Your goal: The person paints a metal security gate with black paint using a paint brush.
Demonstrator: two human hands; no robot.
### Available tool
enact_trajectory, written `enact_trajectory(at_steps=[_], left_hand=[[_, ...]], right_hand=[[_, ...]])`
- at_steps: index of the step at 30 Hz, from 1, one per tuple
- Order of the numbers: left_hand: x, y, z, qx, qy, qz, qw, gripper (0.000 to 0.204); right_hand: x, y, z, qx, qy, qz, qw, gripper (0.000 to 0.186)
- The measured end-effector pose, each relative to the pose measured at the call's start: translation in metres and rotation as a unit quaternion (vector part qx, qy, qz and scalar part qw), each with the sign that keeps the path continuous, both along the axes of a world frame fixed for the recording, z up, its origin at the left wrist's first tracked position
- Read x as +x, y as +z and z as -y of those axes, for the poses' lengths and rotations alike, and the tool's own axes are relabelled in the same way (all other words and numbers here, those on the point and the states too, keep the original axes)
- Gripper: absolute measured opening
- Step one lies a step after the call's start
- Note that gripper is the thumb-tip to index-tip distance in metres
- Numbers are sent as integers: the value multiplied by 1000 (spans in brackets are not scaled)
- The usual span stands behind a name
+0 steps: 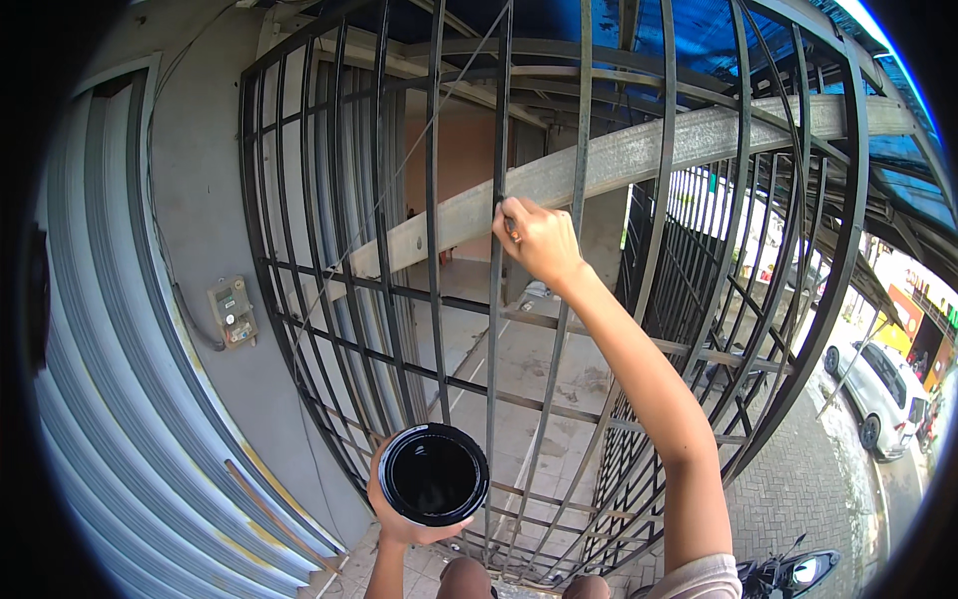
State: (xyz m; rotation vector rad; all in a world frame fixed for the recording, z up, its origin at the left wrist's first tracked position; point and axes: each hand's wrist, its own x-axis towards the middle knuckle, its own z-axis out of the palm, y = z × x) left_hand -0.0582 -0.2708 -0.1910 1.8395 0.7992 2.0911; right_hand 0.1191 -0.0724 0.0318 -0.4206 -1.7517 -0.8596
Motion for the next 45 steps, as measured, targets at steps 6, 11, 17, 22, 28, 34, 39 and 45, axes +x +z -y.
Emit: enact_trajectory(at_steps=[6, 11, 17, 22, 28, 34, 39, 45], left_hand=[[-1, -1, -1, -2, -18, 10, 1000, 99], [-4, -2, -4, -13, -36, 6, 999, 99], [0, 5, -1, 1, -27, 9, 1000, 99], [1, 8, 1, -13, -57, 31, 998, 98], [7, 17, 13, -45, -44, 41, 997, 98], [7, 10, 16, -40, -40, 38, 998, 99], [9, 12, 16, -57, -73, 65, 994, 99], [6, 6, 11, -28, -87, 40, 995, 101]], right_hand=[[13, -36, -6, -58, -35, 203, 977, 16], [11, -34, 15, -25, 31, 166, 985, 19], [5, -31, -3, -47, -11, 137, 989, 17], [0, -12, 1, -29, 26, 70, 997, 12], [-4, -18, -6, -84, 14, 147, 985, 12], [4, -8, -3, -43, 2, 80, 996, 11], [2, -10, 1, -84, 40, 58, 994, 11], [4, -36, 2, -153, 26, 111, 982, 14]])
